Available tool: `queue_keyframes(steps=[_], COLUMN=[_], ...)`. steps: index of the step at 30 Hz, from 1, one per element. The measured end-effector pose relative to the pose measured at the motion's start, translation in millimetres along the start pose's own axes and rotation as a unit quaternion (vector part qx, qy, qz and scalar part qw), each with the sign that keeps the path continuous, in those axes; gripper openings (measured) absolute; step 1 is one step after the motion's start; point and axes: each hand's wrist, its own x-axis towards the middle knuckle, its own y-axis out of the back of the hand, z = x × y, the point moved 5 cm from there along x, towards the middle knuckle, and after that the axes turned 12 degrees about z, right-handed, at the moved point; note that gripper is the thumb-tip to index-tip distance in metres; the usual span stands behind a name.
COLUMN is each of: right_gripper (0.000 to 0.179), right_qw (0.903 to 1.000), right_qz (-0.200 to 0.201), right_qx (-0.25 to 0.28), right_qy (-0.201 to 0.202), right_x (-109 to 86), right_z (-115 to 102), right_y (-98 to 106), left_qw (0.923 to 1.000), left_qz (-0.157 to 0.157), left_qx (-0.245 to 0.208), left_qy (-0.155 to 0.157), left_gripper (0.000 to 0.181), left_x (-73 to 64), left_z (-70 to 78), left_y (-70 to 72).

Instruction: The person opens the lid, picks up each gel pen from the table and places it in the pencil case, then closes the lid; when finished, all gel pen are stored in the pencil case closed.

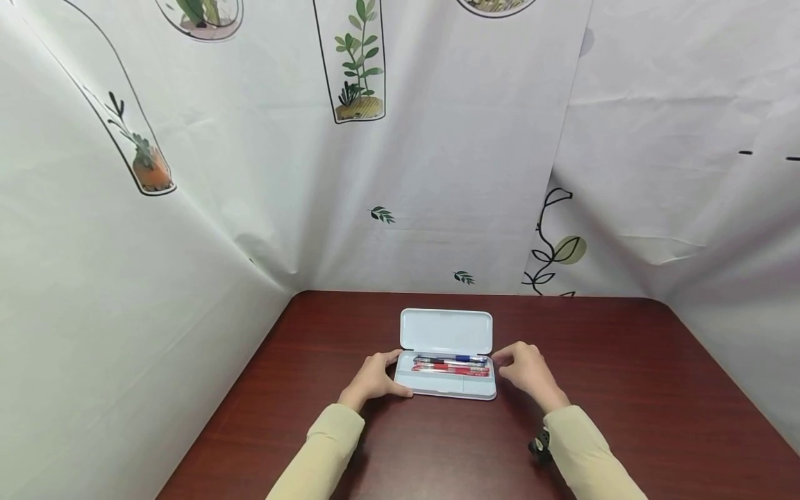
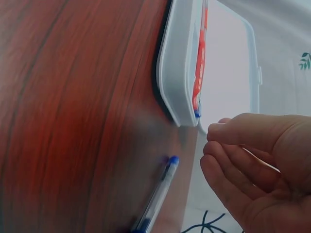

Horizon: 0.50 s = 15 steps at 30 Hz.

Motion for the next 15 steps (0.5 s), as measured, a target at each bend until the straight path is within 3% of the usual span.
queue_keyframes(steps=[15], right_gripper=[0.024], right_qw=[0.9992], right_qz=[-0.01], right_qx=[-0.028], right_qy=[-0.025], right_x=[-10.0], right_z=[25.8], right_y=[20.1], left_qw=[1.0], left_qz=[-0.003], left_qx=[0.002], left_qy=[0.006], left_gripper=[0.091], left_x=[-0.1], left_z=[0.9], left_y=[1.3])
